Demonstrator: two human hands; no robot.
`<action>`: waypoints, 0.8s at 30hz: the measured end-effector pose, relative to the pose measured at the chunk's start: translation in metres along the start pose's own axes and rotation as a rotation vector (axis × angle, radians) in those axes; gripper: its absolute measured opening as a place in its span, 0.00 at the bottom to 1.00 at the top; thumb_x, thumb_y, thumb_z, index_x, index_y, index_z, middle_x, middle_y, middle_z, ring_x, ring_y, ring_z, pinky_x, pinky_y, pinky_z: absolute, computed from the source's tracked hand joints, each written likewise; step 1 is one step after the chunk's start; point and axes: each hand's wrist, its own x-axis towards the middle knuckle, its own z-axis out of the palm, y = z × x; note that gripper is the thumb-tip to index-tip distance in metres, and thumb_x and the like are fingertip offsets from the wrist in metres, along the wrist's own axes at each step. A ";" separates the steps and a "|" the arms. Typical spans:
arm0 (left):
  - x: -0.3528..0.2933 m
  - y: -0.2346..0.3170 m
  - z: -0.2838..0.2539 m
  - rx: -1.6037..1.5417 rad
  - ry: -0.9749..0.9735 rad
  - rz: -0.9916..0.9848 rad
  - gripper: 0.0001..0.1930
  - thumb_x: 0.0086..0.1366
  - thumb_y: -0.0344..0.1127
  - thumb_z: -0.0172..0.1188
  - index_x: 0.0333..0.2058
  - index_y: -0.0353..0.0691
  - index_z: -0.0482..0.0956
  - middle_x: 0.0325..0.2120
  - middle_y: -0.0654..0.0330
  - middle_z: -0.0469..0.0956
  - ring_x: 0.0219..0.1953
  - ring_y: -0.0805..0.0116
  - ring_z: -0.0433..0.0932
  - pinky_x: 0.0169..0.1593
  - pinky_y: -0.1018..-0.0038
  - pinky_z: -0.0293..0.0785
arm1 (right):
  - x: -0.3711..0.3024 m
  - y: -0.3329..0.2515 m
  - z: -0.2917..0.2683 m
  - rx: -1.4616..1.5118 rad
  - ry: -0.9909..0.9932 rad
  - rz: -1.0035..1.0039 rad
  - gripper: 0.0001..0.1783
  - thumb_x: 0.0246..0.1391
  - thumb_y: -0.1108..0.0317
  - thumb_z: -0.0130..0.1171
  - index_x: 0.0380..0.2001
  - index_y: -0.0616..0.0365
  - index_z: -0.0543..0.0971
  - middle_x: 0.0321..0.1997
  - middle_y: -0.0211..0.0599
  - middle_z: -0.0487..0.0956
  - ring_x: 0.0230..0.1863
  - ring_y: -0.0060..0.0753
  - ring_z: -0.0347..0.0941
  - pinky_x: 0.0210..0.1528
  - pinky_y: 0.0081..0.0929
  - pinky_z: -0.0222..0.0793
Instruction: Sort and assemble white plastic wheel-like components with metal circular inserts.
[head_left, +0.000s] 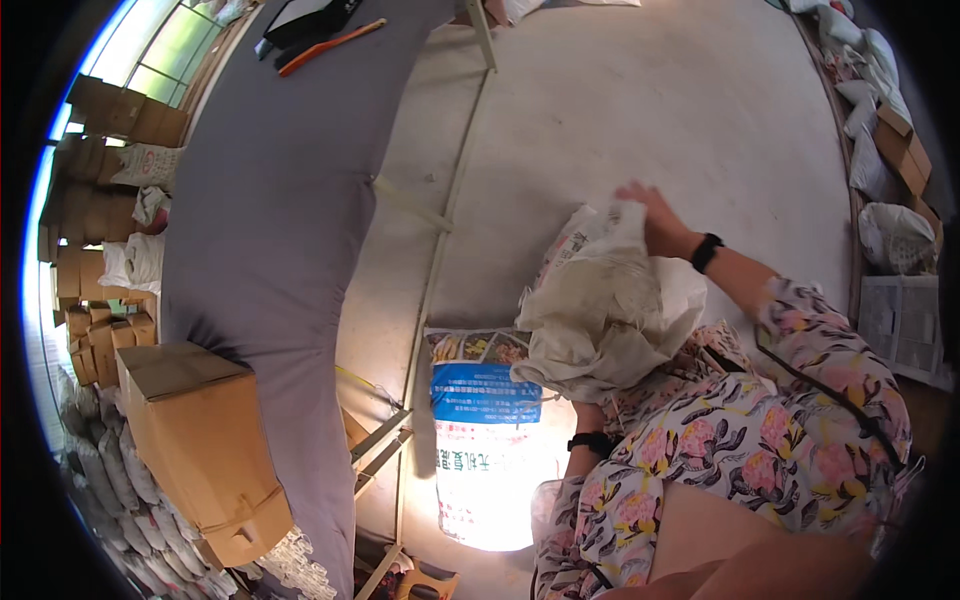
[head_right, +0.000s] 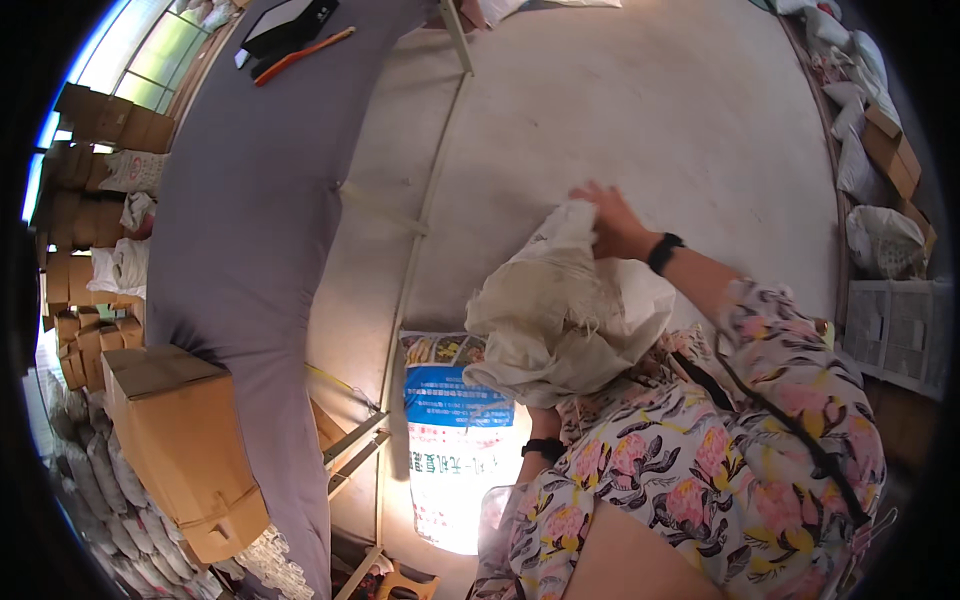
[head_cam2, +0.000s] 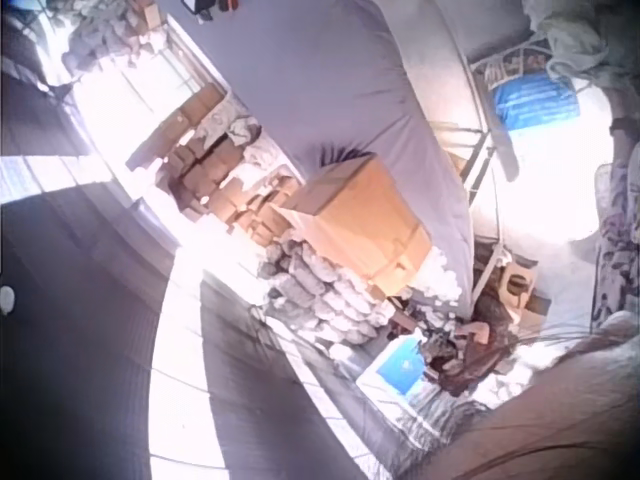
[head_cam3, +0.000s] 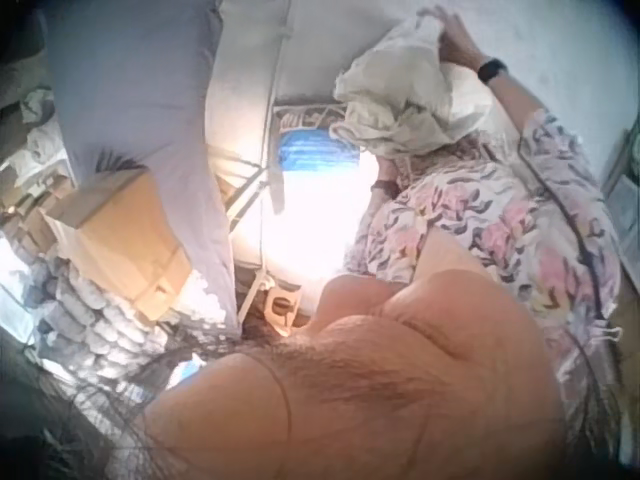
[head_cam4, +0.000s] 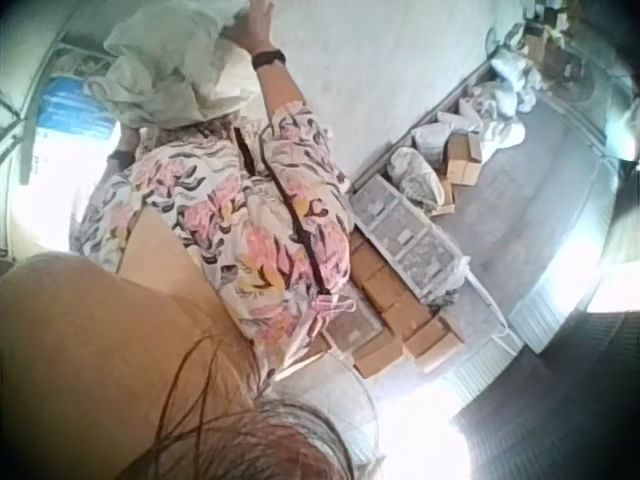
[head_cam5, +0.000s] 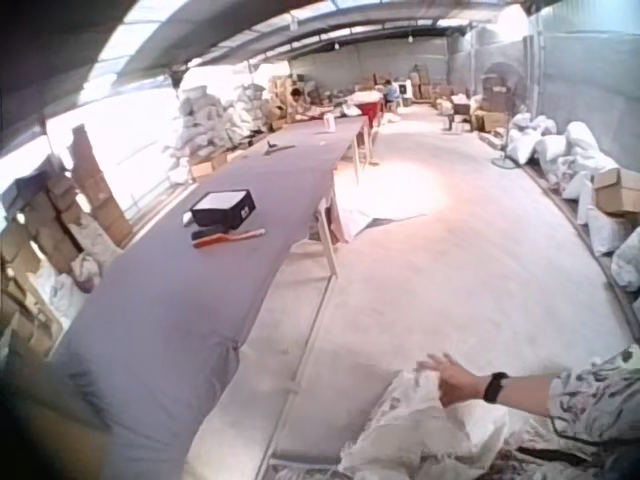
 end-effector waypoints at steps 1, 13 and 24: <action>-0.005 0.020 0.017 -0.202 0.005 -0.138 0.20 0.64 0.33 0.46 0.54 0.37 0.60 0.54 0.57 0.62 0.55 0.64 0.62 0.57 0.68 0.61 | 0.003 0.012 0.014 0.126 -0.487 0.326 0.28 0.38 0.54 0.65 0.38 0.63 0.73 0.39 0.49 0.75 0.42 0.47 0.69 0.43 0.33 0.66; 0.033 0.026 -0.002 0.876 0.118 0.672 0.24 0.64 0.35 0.47 0.57 0.37 0.56 0.56 0.55 0.60 0.57 0.59 0.60 0.60 0.66 0.56 | 0.057 -0.030 0.002 1.375 0.074 1.385 0.24 0.51 0.59 0.48 0.49 0.64 0.69 0.45 0.43 0.74 0.44 0.39 0.71 0.49 0.35 0.67; -0.036 0.153 -0.039 0.024 0.495 0.749 0.28 0.63 0.38 0.49 0.59 0.36 0.52 0.58 0.53 0.57 0.58 0.58 0.59 0.60 0.68 0.56 | 0.166 -0.130 0.001 1.510 -0.261 1.106 0.24 0.54 0.57 0.45 0.46 0.67 0.70 0.43 0.42 0.74 0.44 0.34 0.71 0.51 0.28 0.64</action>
